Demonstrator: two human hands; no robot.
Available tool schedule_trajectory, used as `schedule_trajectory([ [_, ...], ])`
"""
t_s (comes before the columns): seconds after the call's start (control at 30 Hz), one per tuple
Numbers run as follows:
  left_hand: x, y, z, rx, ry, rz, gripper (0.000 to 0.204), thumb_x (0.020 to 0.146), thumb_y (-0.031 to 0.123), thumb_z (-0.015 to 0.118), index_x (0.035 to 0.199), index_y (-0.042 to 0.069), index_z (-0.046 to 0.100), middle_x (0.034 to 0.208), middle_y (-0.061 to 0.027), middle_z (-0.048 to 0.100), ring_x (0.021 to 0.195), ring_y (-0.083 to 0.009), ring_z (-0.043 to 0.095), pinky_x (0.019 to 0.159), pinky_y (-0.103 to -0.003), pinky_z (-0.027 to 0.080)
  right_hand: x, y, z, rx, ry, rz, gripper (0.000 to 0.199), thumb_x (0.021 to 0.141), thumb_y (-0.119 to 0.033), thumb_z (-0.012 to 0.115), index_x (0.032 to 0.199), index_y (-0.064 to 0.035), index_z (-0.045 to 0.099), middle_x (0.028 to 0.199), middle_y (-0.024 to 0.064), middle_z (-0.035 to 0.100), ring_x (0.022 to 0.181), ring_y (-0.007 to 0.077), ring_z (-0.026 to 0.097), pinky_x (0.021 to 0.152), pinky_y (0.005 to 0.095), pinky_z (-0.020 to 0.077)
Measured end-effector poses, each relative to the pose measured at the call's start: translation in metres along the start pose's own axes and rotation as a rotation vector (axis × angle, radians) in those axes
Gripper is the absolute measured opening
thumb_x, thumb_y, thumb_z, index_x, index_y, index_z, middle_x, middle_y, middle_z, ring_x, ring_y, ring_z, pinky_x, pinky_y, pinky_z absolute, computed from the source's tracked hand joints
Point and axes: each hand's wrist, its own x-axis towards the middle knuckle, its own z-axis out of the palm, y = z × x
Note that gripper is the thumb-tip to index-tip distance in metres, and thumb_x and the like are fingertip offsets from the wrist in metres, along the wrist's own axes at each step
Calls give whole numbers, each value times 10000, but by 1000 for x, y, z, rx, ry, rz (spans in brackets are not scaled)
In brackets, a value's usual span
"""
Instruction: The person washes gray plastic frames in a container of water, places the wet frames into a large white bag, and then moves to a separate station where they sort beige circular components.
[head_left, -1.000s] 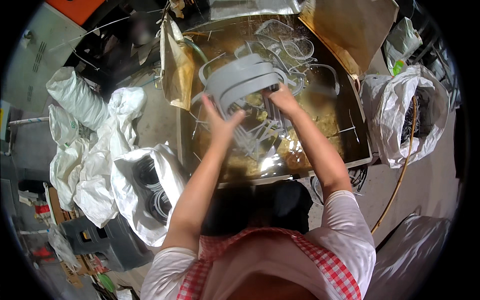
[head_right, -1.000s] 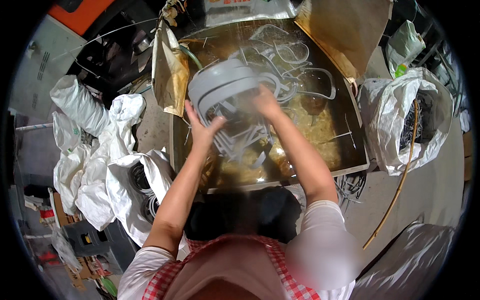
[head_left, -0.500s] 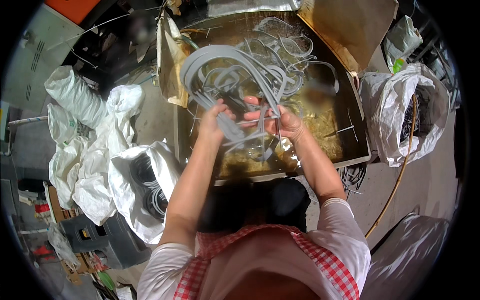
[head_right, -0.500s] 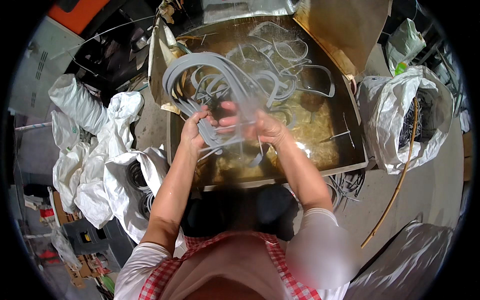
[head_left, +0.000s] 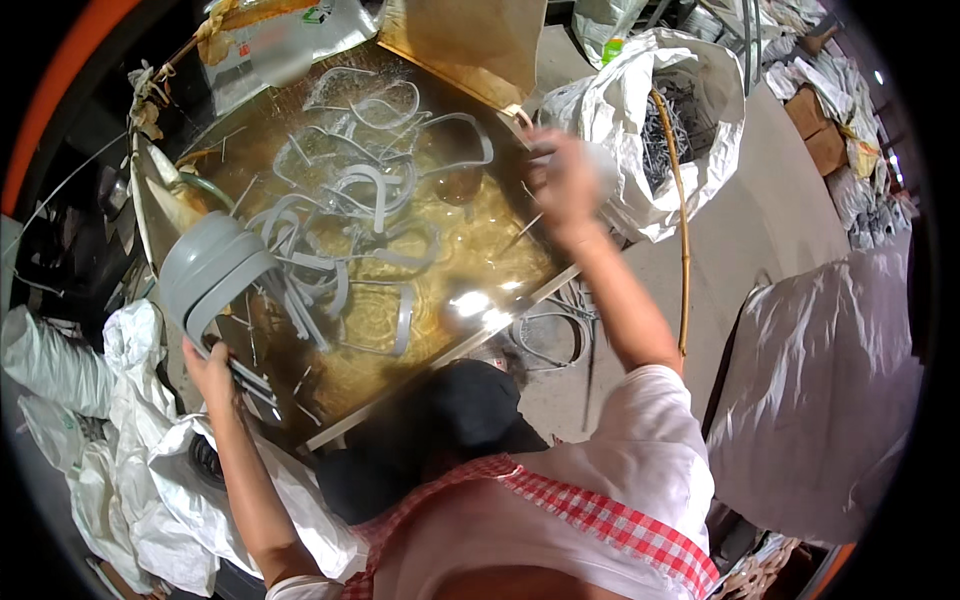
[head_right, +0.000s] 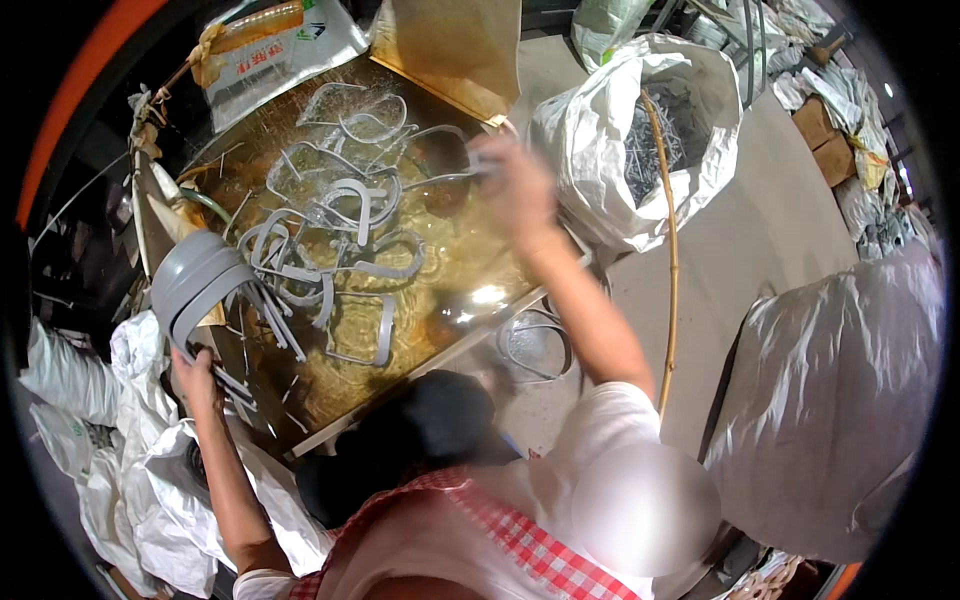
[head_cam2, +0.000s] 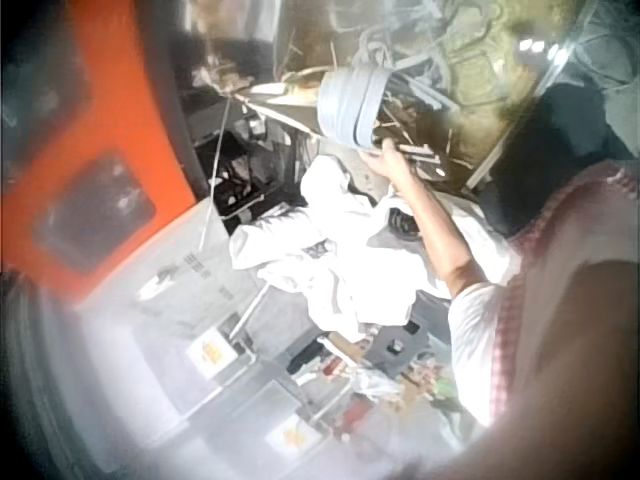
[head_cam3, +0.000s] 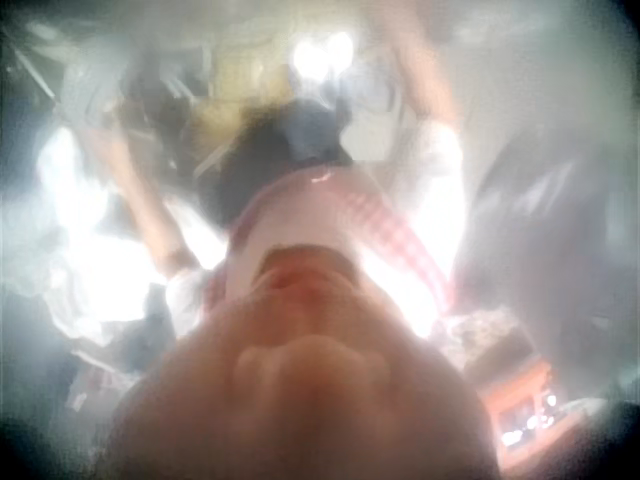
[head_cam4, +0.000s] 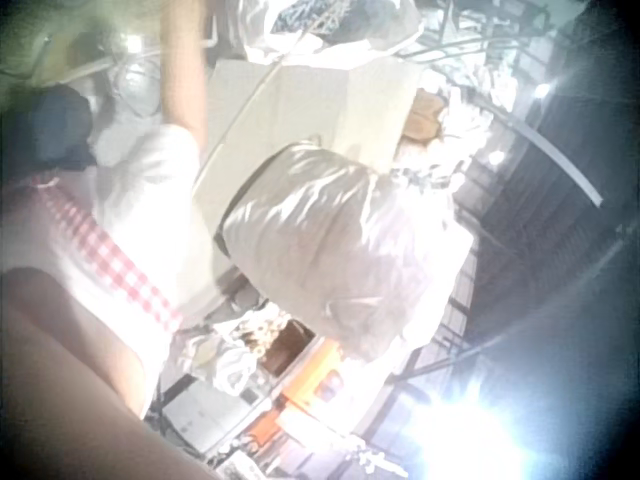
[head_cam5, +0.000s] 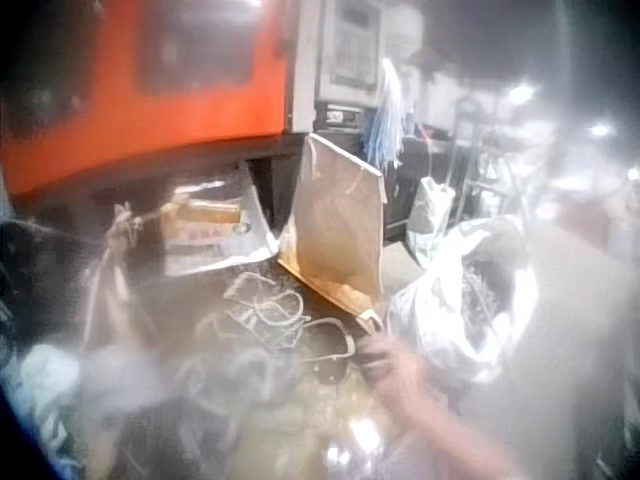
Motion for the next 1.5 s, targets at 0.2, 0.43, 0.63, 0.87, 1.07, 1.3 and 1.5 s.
schedule_trajectory([
  [0.2,-78,-9,-47,-349,218,-127,494,623,-48,574,1108,-12,484,917,-119,582,757,-228,587,694,-325,488,73,315,-151,-1391,-135,22,910,713,-502,609,1381,-12,232,1342,224,351,1211,389,343,1026,521,214],
  [0.43,-148,11,-228,-408,797,167,199,745,14,599,917,-29,507,710,-102,558,602,-212,575,573,-314,463,-9,195,33,-331,-530,5,522,828,-294,587,1258,-33,447,1200,178,500,1042,274,527,889,353,416],
  [0.63,-235,0,-265,-48,987,121,376,730,-21,588,1083,3,460,899,-101,580,694,-165,577,581,-263,472,-69,-236,175,856,-1090,274,480,835,-159,621,1272,-53,454,1204,155,534,1049,221,547,867,310,447],
  [0.87,-219,-20,-240,124,803,192,668,690,-56,647,1279,-19,334,1205,-133,482,1110,-196,476,968,-297,361,-144,-431,212,681,-957,149,992,670,-344,734,1345,101,159,1390,281,221,1311,378,205,1079,419,173],
  [1.07,-216,-37,-246,-489,658,-5,812,686,-41,666,1358,-11,212,1255,-132,459,1145,-210,462,965,-309,368,-113,-480,175,1289,-1085,-11,1097,574,-246,781,1386,44,101,1395,271,226,1317,347,205,1081,406,189],
  [1.3,-201,-33,-275,-136,765,199,740,648,-49,685,1309,-37,352,1242,-125,493,1138,-202,474,979,-305,360,-129,-450,172,750,-798,-207,884,672,-245,756,1322,59,240,1355,228,282,1261,315,281,1029,402,271],
  [1.5,-202,-42,-261,-79,505,244,699,647,-92,550,1320,-22,375,1267,-158,490,1159,-231,471,980,-290,356,-169,-420,219,868,-1360,495,157,809,11,529,964,38,531,867,71,624,785,154,604,774,289,476],
])
